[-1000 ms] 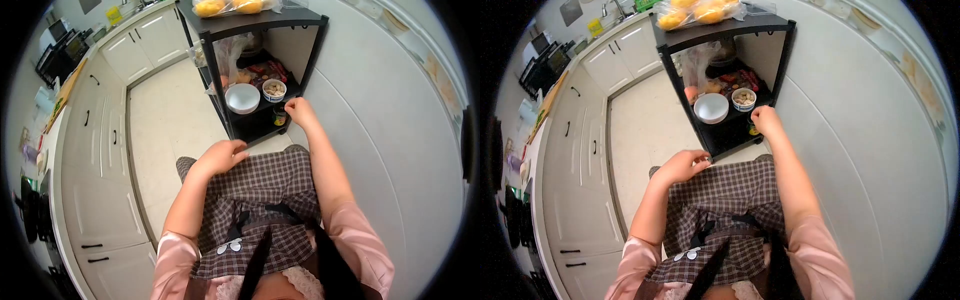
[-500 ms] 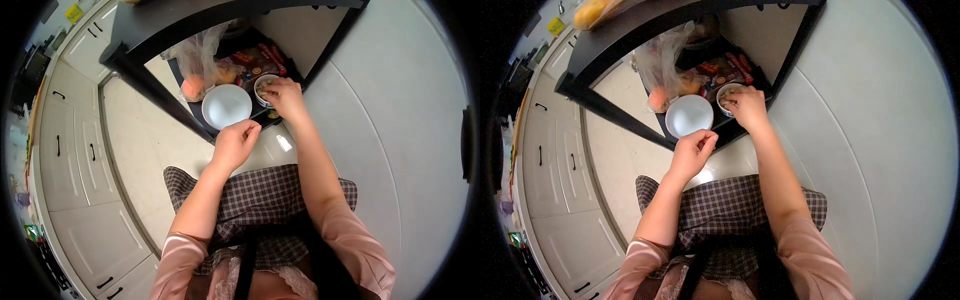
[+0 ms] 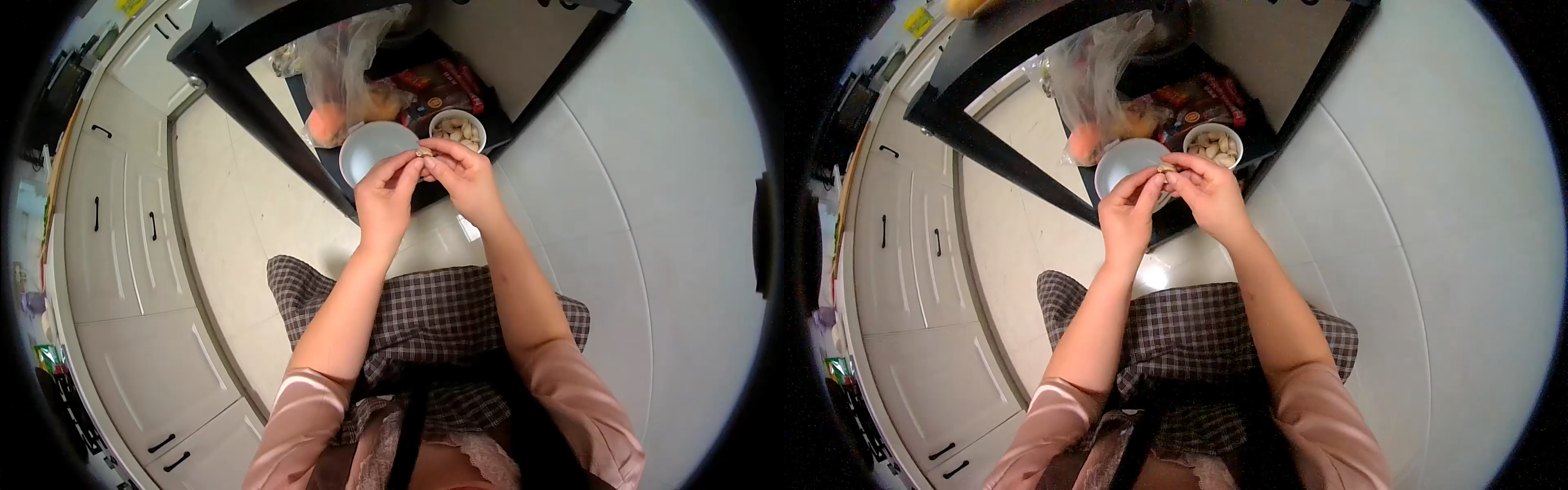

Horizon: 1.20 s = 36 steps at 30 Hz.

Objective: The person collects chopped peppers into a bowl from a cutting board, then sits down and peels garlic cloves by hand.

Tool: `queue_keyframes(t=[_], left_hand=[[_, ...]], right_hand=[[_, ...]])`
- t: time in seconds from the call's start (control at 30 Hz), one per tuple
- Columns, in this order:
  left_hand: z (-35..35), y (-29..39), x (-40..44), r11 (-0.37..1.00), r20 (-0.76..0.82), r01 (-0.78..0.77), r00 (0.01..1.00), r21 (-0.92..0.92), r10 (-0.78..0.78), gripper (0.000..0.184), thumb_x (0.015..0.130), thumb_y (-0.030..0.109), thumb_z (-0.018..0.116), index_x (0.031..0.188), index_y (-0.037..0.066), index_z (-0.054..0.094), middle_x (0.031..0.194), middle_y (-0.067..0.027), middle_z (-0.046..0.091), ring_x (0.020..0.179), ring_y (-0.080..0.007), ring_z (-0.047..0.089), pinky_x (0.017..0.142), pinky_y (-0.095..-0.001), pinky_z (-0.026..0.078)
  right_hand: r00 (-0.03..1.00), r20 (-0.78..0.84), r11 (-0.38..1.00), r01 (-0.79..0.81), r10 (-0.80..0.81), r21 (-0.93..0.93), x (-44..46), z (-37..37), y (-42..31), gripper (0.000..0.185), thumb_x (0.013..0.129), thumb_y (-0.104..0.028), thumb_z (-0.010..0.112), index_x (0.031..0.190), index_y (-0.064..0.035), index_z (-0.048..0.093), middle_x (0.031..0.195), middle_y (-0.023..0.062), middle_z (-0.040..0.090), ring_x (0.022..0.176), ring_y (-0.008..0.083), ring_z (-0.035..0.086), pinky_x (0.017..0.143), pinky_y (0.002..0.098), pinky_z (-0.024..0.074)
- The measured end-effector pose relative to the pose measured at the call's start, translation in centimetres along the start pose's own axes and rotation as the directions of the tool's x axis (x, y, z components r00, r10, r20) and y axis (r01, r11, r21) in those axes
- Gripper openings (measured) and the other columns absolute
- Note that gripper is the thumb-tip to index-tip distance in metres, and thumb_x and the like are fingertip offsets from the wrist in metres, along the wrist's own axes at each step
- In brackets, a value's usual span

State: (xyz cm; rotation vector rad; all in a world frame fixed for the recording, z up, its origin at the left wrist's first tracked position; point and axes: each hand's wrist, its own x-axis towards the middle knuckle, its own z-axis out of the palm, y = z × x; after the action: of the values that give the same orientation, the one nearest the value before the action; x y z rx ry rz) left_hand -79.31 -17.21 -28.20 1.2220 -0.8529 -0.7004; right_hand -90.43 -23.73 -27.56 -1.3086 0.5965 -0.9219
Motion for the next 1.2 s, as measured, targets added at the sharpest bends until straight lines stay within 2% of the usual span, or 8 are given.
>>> queue_keyframes(t=[0.17,0.37,0.47,0.63,0.87,0.97,1.13,1.2], left_hand=[[-0.3,0.1,-0.4,0.998,0.026,-0.017,1.0,0.063,0.015,0.014,0.083,0.007,0.06,0.093,-0.002,0.064,0.087,-0.0092,0.063,0.078,-0.0125,0.06,0.071,-0.0225,0.048],[-0.3,0.1,-0.4,0.949,0.091,-0.185,0.982,0.254,0.167,0.014,0.084,0.009,0.061,0.092,-0.001,0.066,0.083,-0.007,0.064,0.073,-0.0102,0.059,0.068,-0.0204,0.046],[-0.2,0.1,-0.5,0.955,0.098,-0.124,0.99,0.27,0.101,0.014,0.084,0.008,0.061,0.093,-0.002,0.066,0.083,-0.0062,0.065,0.073,-0.0103,0.059,0.068,-0.0208,0.046],[-0.2,-0.5,-0.4,0.943,0.101,0.285,0.957,-0.171,-0.271,0.013,0.082,0.006,0.061,0.09,-0.004,0.065,0.082,-0.0064,0.065,0.072,-0.0093,0.058,0.068,-0.021,0.047],[-0.3,-1.2,-0.9,0.964,0.039,0.257,0.966,-0.066,-0.255,0.011,0.081,0.006,0.062,0.086,-0.004,0.064,0.079,-0.0053,0.064,0.07,-0.0083,0.058,0.065,-0.0203,0.047],[-0.3,-0.8,-1.0,0.97,0.005,0.238,0.971,-0.043,-0.238,0.011,0.078,0.004,0.064,0.083,-0.006,0.062,0.079,-0.0065,0.064,0.069,-0.0065,0.057,0.062,-0.0186,0.047],[-0.7,-1.3,-1.1,0.968,0.049,0.063,0.996,0.241,-0.077,0.01,0.079,0.004,0.062,0.083,-0.005,0.061,0.077,-0.0031,0.061,0.065,-0.0054,0.055,0.06,-0.0185,0.046],[-0.4,-1.3,-1.1,0.987,0.04,0.118,0.992,0.108,-0.123,0.009,0.082,0.006,0.06,0.083,-0.003,0.061,0.077,-0.003,0.061,0.065,-0.006,0.055,0.06,-0.0188,0.045]], right_hand=[[0.999,0.04,0.997,-0.002,0.006,-0.081,-0.6,-0.6,0.3,0.025,0.087,-0.005,0.054,0.109,0.0054,0.054,0.092,0.0083,0.062,0.081,0.0115,0.06,0.074,0.024,0.0501],[0.999,0.041,0.987,0.001,0.005,-0.162,-1.0,-0.8,0.2,0.021,0.086,-0.005,0.055,0.105,0.0043,0.056,0.09,0.0076,0.063,0.079,0.0114,0.061,0.071,0.0245,0.0509],[0.999,0.045,0.979,0.018,-0.009,-0.201,-1.2,-0.8,-0.3,0.019,0.085,-0.003,0.055,0.102,0.004,0.057,0.09,0.0082,0.063,0.077,0.0115,0.061,0.07,0.0244,0.0507],[0.999,-0.006,0.972,0.035,-0.038,-0.231,-1.5,-0.6,1.0,0.013,0.082,0.001,0.056,0.095,0.0053,0.057,0.086,0.0104,0.062,0.073,0.0107,0.061,0.064,0.0235,0.0492],[0.989,-0.036,0.878,0.108,-0.141,-0.466,-2.5,0.6,0.5,0.012,0.082,0.0,0.057,0.093,0.0041,0.057,0.08,0.0085,0.062,0.071,0.0085,0.06,0.063,0.0212,0.0479],[0.993,-0.071,0.89,0.054,-0.096,-0.452,-2.4,0.7,0.3,0.01,0.081,0.0,0.057,0.091,0.0039,0.057,0.073,0.0068,0.062,0.065,0.0071,0.058,0.059,0.0207,0.046],[0.994,-0.033,0.904,0.084,-0.107,-0.419,-2.1,0.2,0.0,0.011,0.076,0.003,0.059,0.086,0.0043,0.055,0.077,0.0132,0.06,0.064,0.0135,0.061,0.055,0.0248,0.0462],[0.998,0.007,0.924,0.06,-0.062,-0.378,-2.1,-0.2,0.1,0.013,0.076,0.002,0.06,0.088,0.0042,0.054,0.078,0.0127,0.061,0.066,0.0125,0.061,0.056,0.0241,0.0467]])
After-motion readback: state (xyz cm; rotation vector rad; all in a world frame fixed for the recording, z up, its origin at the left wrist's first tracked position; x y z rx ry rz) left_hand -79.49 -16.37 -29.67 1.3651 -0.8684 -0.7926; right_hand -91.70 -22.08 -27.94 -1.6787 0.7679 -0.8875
